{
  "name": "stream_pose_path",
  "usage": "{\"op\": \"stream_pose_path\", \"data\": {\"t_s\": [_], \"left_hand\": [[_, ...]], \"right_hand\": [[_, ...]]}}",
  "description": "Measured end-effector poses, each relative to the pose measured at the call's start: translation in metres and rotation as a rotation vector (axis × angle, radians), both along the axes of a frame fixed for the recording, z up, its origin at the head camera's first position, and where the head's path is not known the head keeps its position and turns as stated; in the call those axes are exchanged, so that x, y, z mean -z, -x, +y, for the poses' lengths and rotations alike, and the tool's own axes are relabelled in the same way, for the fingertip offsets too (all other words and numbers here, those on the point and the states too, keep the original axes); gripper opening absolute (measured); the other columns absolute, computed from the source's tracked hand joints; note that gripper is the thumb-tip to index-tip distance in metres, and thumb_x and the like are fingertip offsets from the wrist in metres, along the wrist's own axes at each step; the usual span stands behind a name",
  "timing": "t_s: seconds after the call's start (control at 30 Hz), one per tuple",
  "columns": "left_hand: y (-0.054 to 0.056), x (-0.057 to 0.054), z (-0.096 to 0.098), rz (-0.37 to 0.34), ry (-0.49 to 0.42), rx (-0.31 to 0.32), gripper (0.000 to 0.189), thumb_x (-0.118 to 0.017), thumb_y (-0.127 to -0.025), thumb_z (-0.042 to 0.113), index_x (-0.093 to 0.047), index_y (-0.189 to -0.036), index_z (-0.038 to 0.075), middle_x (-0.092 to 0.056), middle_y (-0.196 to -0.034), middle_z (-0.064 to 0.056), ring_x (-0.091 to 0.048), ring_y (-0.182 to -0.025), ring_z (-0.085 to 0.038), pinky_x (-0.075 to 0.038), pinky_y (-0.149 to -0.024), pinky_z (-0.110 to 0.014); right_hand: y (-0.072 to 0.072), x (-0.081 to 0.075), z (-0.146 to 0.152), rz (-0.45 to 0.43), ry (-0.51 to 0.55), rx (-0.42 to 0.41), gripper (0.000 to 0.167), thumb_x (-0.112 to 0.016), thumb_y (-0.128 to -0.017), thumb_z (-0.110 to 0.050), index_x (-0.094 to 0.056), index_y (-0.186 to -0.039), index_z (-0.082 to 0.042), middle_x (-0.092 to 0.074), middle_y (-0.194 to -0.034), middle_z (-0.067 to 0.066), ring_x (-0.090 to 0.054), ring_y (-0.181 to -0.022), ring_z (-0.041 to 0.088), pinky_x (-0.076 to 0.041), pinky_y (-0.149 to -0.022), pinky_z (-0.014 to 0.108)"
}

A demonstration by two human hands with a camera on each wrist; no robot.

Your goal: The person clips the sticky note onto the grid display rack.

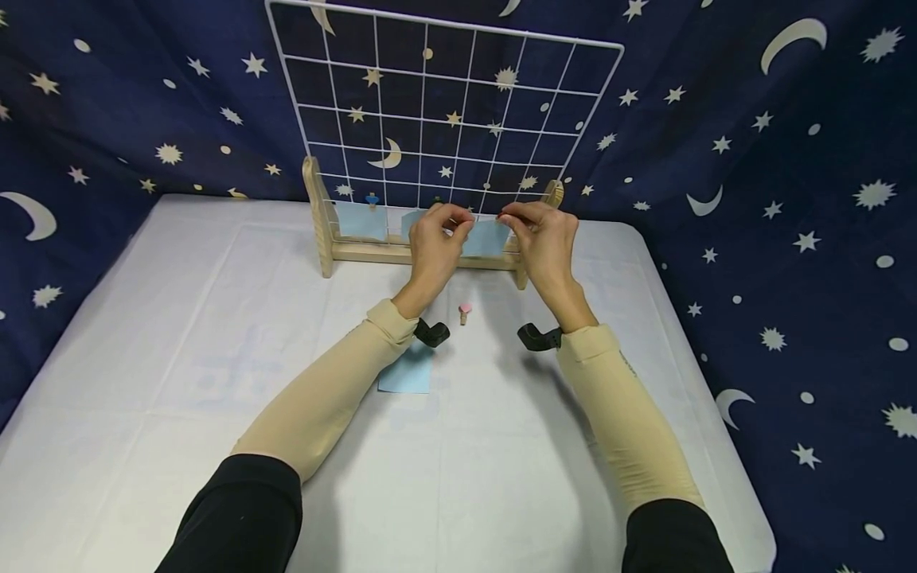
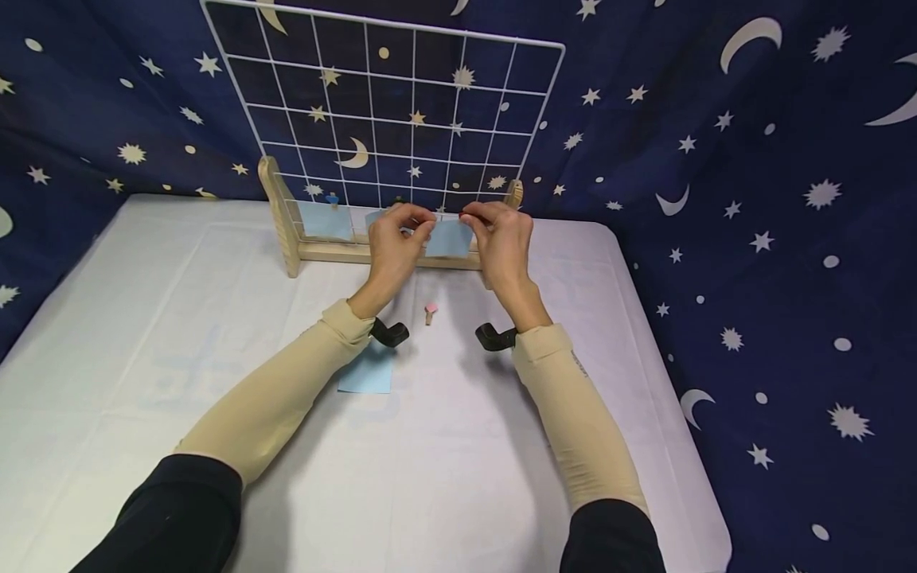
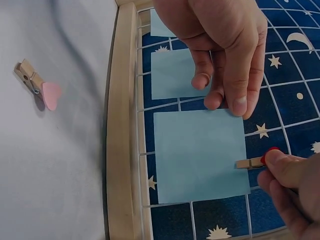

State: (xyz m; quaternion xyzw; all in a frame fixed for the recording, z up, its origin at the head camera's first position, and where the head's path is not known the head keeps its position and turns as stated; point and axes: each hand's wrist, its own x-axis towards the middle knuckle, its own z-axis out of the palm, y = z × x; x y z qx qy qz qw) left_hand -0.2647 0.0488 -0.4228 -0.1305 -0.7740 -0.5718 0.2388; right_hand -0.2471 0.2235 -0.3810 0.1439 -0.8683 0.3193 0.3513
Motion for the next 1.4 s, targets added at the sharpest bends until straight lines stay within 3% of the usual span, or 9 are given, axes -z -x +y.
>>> {"op": "stream_pose_path", "data": {"t_s": [0.23,0.73,1.03,1.4], "left_hand": [[0.001,0.0,0.004,-0.006,-0.018,-0.005,0.005,-0.079,-0.094,0.008,-0.078,-0.091,0.012,-0.07,-0.09,-0.003,-0.071,-0.081,-0.016,-0.049,-0.066,-0.02],[0.005,-0.002,0.008,0.04,-0.076,-0.031,0.005,-0.077,-0.096,0.007,-0.078,-0.093,0.012,-0.07,-0.092,-0.005,-0.07,-0.079,-0.016,-0.054,-0.062,-0.02],[0.003,0.005,0.013,0.037,-0.068,-0.071,0.005,-0.075,-0.097,0.007,-0.079,-0.098,0.004,-0.07,-0.095,-0.008,-0.072,-0.083,-0.018,-0.057,-0.071,-0.022],[0.005,0.006,0.013,0.024,-0.074,-0.054,0.005,-0.075,-0.097,0.006,-0.079,-0.098,0.004,-0.071,-0.095,-0.009,-0.073,-0.081,-0.018,-0.058,-0.068,-0.019]], "right_hand": [[0.004,0.001,-0.002,-0.028,-0.007,0.003,0.018,-0.081,-0.091,-0.021,-0.085,-0.097,-0.004,-0.082,-0.094,0.011,-0.079,-0.077,0.026,-0.062,-0.07,0.043],[0.001,-0.013,-0.009,-0.024,0.0,-0.013,0.021,-0.078,-0.093,-0.023,-0.085,-0.099,-0.004,-0.082,-0.096,0.01,-0.079,-0.079,0.026,-0.063,-0.072,0.041],[0.007,-0.005,-0.013,-0.061,-0.004,-0.002,0.019,-0.079,-0.093,-0.02,-0.084,-0.099,-0.002,-0.082,-0.096,0.012,-0.079,-0.083,0.027,-0.063,-0.075,0.042],[0.008,-0.006,-0.012,-0.086,-0.031,-0.008,0.019,-0.078,-0.094,-0.019,-0.084,-0.099,-0.002,-0.081,-0.097,0.013,-0.079,-0.084,0.028,-0.063,-0.076,0.042]]}}
